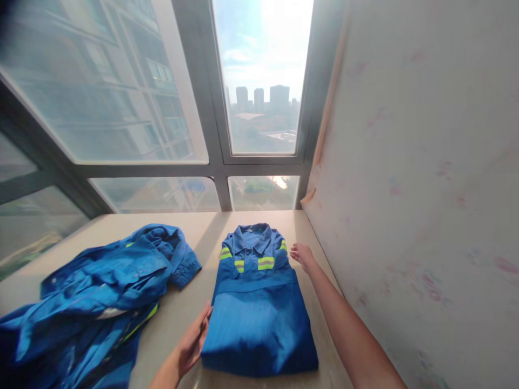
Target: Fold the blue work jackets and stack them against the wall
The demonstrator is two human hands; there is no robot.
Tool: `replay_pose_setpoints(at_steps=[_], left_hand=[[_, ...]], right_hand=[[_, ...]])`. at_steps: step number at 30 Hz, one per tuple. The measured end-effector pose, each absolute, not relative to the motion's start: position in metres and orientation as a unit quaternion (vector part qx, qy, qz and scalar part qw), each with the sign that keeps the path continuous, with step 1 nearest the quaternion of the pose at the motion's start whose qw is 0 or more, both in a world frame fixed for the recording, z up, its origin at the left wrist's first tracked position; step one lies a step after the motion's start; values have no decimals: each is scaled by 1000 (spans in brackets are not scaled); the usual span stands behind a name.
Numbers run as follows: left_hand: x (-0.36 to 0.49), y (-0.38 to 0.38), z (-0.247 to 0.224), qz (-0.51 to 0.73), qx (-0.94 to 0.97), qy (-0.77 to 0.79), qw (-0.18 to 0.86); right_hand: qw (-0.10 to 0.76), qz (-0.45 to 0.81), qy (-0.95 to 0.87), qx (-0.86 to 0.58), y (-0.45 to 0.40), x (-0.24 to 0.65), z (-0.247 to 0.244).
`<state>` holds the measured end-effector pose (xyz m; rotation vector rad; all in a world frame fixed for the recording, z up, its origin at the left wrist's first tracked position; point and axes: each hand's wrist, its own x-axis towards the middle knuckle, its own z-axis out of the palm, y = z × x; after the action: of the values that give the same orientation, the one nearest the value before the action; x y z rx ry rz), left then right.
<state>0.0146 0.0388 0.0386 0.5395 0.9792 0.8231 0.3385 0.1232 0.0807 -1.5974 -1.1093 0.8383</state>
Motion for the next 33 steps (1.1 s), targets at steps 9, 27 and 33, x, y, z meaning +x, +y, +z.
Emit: replay_pose_setpoints(at_steps=[9,27,33], left_hand=[[23,39,52,328,284,473,767],[14,36,41,371,271,611,644],[-19,-4,31,329,296,643,625]], right_hand=[[408,464,-402,-676,39,386,-23],[352,316,-503,-724,28,359,-25],[344,316,-480,-742,-17,363,-40]])
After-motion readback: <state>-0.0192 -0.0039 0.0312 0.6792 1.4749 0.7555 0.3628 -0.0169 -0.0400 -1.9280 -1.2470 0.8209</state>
